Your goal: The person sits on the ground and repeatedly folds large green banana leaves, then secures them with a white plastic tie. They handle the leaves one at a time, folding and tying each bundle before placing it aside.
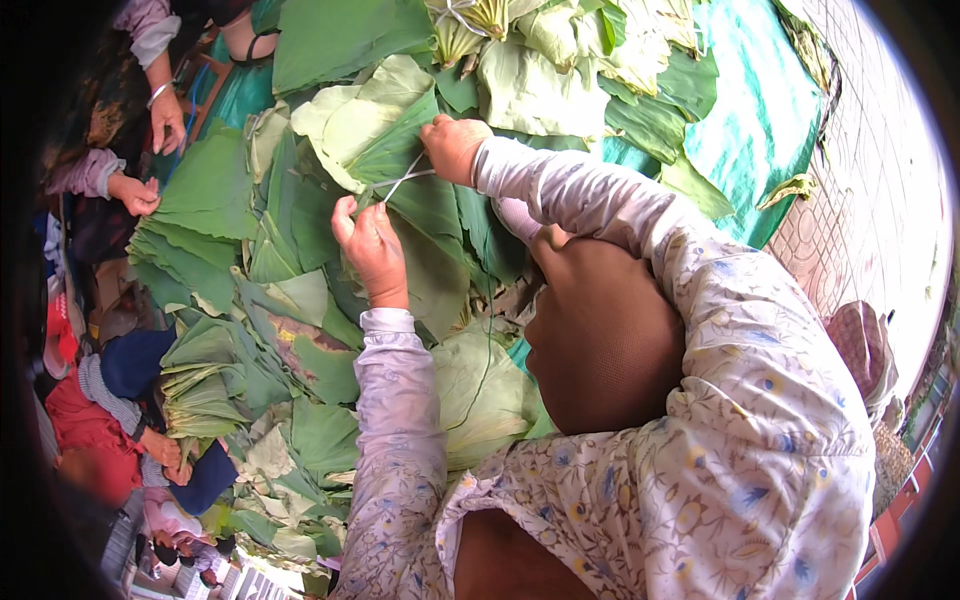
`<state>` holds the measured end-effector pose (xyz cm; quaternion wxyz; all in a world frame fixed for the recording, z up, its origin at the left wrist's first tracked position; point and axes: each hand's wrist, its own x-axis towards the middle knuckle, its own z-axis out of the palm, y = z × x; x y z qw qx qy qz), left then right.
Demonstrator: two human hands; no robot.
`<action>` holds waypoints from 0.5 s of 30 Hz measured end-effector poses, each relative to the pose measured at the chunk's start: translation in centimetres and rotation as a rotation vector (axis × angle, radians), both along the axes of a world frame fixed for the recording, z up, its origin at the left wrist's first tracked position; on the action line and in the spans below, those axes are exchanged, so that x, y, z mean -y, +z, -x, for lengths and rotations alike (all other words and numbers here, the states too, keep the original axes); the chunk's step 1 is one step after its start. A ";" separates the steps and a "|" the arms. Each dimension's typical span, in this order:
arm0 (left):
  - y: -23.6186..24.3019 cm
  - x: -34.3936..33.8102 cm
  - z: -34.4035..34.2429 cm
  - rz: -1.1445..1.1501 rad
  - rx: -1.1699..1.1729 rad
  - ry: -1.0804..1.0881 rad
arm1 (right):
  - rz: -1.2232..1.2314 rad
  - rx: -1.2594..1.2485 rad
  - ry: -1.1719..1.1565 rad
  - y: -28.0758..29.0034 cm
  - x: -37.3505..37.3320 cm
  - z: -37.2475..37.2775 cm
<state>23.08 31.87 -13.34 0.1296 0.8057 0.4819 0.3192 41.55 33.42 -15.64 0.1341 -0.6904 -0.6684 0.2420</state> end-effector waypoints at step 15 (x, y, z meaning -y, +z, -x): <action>-0.6 -3.4 -3.1 0.674 0.223 -0.137 | 0.061 -0.011 0.022 -0.1 0.1 -1.1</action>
